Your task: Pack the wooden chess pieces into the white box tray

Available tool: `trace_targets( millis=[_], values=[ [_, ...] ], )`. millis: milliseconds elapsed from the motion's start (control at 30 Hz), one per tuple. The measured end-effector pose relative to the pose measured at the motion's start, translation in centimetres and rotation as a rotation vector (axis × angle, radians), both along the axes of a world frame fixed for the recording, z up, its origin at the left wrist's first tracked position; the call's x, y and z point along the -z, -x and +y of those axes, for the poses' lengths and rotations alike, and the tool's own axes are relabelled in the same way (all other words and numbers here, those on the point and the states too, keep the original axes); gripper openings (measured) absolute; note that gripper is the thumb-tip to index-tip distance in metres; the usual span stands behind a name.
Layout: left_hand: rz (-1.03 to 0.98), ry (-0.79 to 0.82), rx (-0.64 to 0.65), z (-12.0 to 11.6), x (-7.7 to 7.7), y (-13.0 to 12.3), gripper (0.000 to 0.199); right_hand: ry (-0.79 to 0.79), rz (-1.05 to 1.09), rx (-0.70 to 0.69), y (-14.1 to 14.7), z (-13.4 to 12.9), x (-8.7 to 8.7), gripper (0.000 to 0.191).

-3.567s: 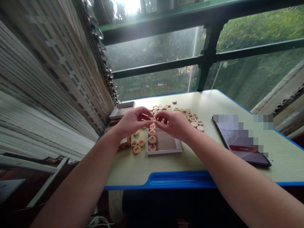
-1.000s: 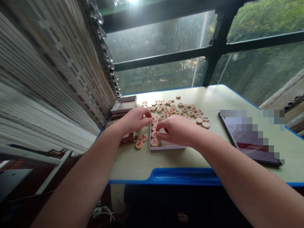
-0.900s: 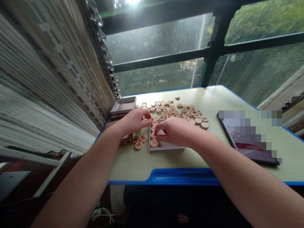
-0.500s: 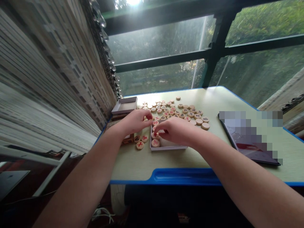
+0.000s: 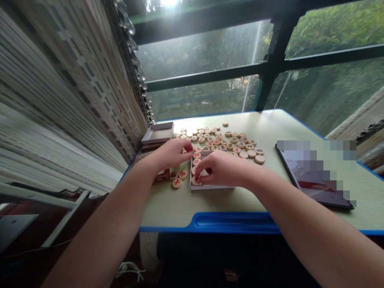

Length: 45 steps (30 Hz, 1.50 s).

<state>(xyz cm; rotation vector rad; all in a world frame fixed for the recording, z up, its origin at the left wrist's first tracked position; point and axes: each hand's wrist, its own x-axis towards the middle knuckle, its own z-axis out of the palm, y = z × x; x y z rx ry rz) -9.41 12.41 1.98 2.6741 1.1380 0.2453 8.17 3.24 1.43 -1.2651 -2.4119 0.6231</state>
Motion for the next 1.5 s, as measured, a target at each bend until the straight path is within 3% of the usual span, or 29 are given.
trace_targets(
  millis=[367, 433, 600, 700, 1000, 1233, 1333, 1500],
  values=[
    [0.115, -0.117, -0.214, 0.3, -0.4, 0.4, 0.019, 0.01, 0.017, 0.085, -0.3, 0.5, -0.4, 0.024],
    [0.111, -0.121, -0.199, 0.5, -0.2, 0.5, 0.018, -0.022, 0.043, 0.183, -0.8, 1.1, -0.3, 0.03],
    [0.093, -0.159, -0.145, 0.9, 0.7, 0.3, 0.017, -0.221, 0.033, 0.582, -2.9, 3.3, 0.9, 0.029],
    [0.083, -0.169, -0.125, 0.9, 1.0, 0.2, 0.018, -0.207, -0.045, 0.72, -4.2, 4.4, 1.9, 0.029],
    [-0.025, -0.225, -0.057, 0.7, 0.8, -0.3, 0.02, -0.224, -0.027, 0.888, -5.9, 5.1, 2.2, 0.033],
    [-0.104, -0.299, -0.013, 0.8, 1.6, -0.7, 0.022, -0.07, -0.306, 1.016, -7.0, 5.0, 1.9, 0.035],
    [-0.081, -0.252, -0.029, 0.8, 1.7, -0.7, 0.024, -0.028, -0.35, 1.01, -7.3, 5.1, 1.7, 0.038],
    [-0.059, -0.19, 0.003, 0.6, 1.4, -0.7, 0.024, -0.15, -0.253, 0.795, -6.9, 5.2, 1.7, 0.033]
  ],
)
